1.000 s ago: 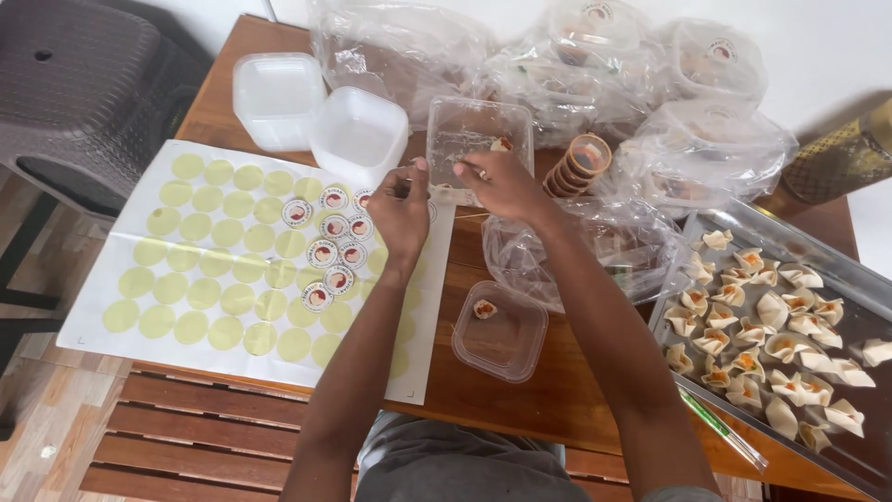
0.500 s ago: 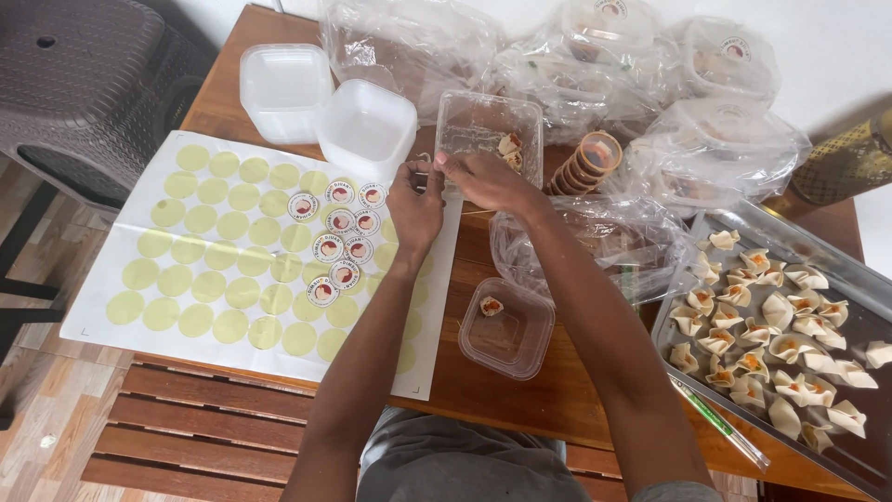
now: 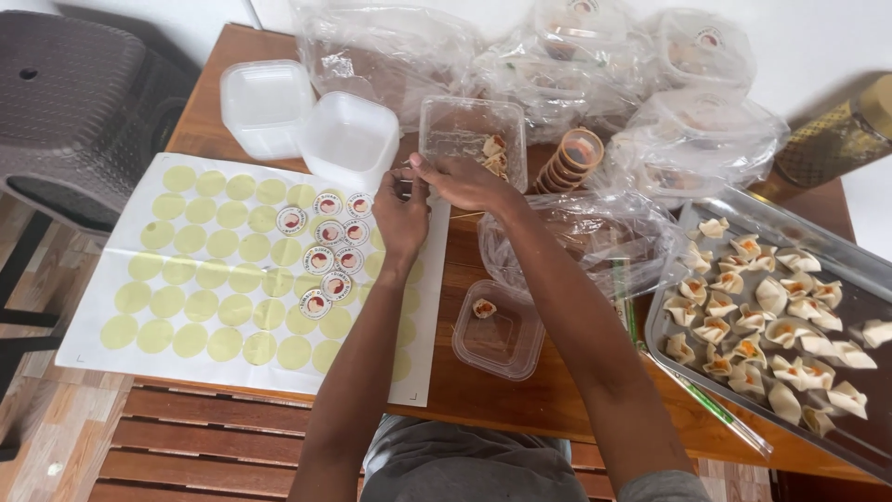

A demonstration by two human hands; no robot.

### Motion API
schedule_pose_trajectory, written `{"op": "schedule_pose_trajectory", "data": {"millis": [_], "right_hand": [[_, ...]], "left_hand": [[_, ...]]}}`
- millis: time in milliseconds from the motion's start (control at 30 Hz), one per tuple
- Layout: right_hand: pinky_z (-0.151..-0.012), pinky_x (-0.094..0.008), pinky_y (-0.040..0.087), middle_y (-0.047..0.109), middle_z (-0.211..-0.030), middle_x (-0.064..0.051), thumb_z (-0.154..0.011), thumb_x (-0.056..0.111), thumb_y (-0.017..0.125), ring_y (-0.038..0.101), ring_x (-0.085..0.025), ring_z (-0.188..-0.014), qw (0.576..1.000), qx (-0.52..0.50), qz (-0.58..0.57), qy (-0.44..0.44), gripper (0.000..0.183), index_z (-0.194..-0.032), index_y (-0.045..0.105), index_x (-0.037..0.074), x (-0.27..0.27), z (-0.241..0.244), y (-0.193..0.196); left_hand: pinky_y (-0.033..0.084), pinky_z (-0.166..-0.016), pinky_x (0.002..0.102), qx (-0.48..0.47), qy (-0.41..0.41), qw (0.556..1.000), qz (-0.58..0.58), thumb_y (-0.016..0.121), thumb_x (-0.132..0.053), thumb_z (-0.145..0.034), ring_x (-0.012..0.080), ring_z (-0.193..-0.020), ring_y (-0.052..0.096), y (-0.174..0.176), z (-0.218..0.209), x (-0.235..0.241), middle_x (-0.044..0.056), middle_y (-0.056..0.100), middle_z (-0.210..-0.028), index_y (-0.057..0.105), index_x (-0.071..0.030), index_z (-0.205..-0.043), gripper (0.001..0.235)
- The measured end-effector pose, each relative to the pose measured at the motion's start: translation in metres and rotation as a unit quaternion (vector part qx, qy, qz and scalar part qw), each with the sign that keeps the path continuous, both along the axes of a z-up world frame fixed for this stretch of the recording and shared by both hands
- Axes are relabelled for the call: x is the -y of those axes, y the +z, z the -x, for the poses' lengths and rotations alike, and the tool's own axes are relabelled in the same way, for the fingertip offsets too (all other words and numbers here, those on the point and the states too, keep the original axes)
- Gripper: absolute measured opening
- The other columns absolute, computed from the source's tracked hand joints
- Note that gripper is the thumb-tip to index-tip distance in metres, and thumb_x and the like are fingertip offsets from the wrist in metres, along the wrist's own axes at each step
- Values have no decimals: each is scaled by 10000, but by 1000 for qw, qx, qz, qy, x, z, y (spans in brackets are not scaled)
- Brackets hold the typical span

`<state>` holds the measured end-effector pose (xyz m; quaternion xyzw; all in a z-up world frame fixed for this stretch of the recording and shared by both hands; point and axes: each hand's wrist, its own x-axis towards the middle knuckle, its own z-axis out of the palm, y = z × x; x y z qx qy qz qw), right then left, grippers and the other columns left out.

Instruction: The person folds a dumpling and places it into a small plastic container. They add a small cup of sauce, close the container, apply a branded sticker to the lid, and place the sealed container into a plastic bag with chopsticks.

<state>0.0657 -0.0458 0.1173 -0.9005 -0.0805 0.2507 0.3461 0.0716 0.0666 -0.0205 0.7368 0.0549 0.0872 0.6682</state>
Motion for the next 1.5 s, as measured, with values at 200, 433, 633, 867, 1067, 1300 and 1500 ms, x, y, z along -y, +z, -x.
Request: {"op": "schedule_pose_trajectory", "data": {"millis": [200, 433, 633, 867, 1067, 1300, 1500], "right_hand": [[-1185, -647, 310, 522, -1467, -317, -966, 826, 168, 375, -510, -1453, 1000, -6, -3, -14, 1067, -1442, 540, -53, 18, -24, -67], [-1147, -630, 373, 599, -1373, -317, -940, 835, 191, 458, -513, -1397, 999, 12, -15, -31, 1053, -1328, 646, -32, 17, -9, -30], [-1033, -578, 469, 689, -1191, -303, -1011, 721, 363, 612, -488, -1235, 996, 69, -33, -34, 870, -1293, 669, -43, 27, -18, -44], [-895, -459, 522, 724, -986, -181, -1037, 465, 548, 689, -327, -993, 993, 98, -62, -10, 470, -1182, 739, 60, 49, -37, -75], [-896, -445, 543, 728, -1043, -152, -966, 275, 644, 698, -308, -1001, 993, 103, -59, 6, 286, -1160, 747, 91, 67, -36, -65], [-987, -486, 518, 723, -1079, -211, -900, 129, 697, 687, -374, -1116, 961, 219, -158, -57, 301, -1184, 718, 32, 77, -32, -72], [-872, -285, 575, 653, -1198, -91, -940, 139, 755, 664, -156, -1060, 823, 201, -475, -236, 358, -1274, 657, 52, 74, 14, -66]], "left_hand": [[541, -566, 283, -13, -8, 1000, -5, 612, -294, -1046, 140, -611, 653, 15, 7, -3, 104, 701, -802, 644, -22, -1053, 274], [540, -556, 287, -10, -6, 1000, -16, 634, -317, -1035, 143, -601, 665, 14, 5, -2, 100, 705, -787, 654, -30, -1044, 288], [526, -564, 286, -14, -10, 1000, -12, 624, -318, -1037, 144, -608, 658, 18, 7, -4, 94, 699, -791, 653, -31, -1052, 289], [526, -559, 283, -1, -8, 1000, -15, 625, -314, -1042, 153, -614, 662, 7, 3, -5, 104, 698, -792, 651, -24, -1061, 292], [522, -551, 270, 9, -3, 1000, -10, 634, -299, -1040, 149, -610, 665, -5, -4, -3, 103, 701, -790, 654, -24, -1053, 276], [523, -551, 322, 33, 28, 999, -23, 682, -269, -1013, 193, -606, 677, -21, -10, -4, 141, 723, -824, 652, -40, -1050, 234], [546, -524, 354, 298, 5, 953, -62, 746, -60, -904, 294, -564, 682, 34, 33, 26, 147, 693, -673, 702, -49, -925, 50]]}}
